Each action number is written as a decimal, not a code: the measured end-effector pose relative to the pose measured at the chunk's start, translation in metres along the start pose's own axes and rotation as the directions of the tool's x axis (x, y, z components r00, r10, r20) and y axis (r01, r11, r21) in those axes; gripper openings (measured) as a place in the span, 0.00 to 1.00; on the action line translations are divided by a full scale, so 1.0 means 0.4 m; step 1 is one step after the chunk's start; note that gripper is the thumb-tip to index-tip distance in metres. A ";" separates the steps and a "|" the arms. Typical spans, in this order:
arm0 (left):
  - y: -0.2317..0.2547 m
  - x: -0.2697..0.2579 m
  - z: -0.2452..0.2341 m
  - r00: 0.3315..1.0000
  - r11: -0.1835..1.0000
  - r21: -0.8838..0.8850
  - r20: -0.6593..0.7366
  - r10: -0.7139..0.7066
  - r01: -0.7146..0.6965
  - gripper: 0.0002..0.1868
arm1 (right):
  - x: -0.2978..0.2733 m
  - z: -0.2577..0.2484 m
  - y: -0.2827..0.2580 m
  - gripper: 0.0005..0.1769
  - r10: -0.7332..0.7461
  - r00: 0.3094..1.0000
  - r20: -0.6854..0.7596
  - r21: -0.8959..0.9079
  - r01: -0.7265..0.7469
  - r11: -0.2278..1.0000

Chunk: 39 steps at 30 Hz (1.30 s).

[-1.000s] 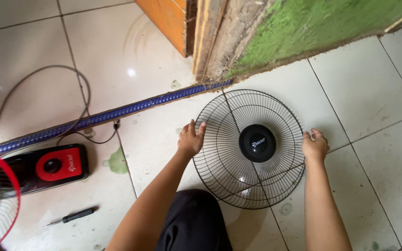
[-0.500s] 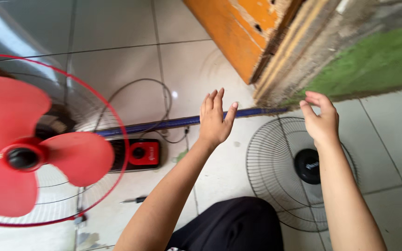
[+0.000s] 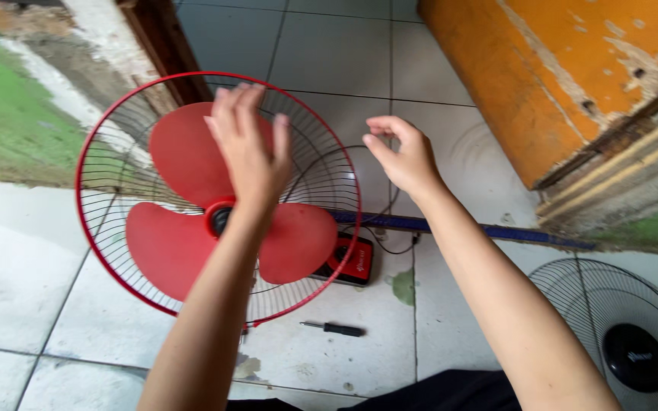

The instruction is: The person assembles a red electric fan by attaching the fan blades, securing the center cap, and fitting both the front and rear wire cages. The person uses a screwdriver to tighten the cage screws and completes the assembly.

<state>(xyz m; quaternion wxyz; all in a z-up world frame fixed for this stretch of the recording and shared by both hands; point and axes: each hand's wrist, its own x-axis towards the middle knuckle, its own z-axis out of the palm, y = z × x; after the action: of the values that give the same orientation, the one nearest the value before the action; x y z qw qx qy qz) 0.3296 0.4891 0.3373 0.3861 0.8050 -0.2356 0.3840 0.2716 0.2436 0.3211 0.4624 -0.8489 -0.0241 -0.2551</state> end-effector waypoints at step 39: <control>-0.543 0.110 -0.335 0.988 0.984 -0.098 0.059 -0.145 0.150 0.07 | 0.135 0.313 -0.167 0.06 -0.589 0.779 -0.217 -0.418 0.471 0.777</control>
<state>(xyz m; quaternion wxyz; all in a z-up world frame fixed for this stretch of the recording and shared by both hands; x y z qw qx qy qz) 0.4441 0.7214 0.3315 0.4479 0.8091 -0.2046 0.3208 0.3513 0.3711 0.3420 0.2131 -0.8166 -0.1420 -0.5173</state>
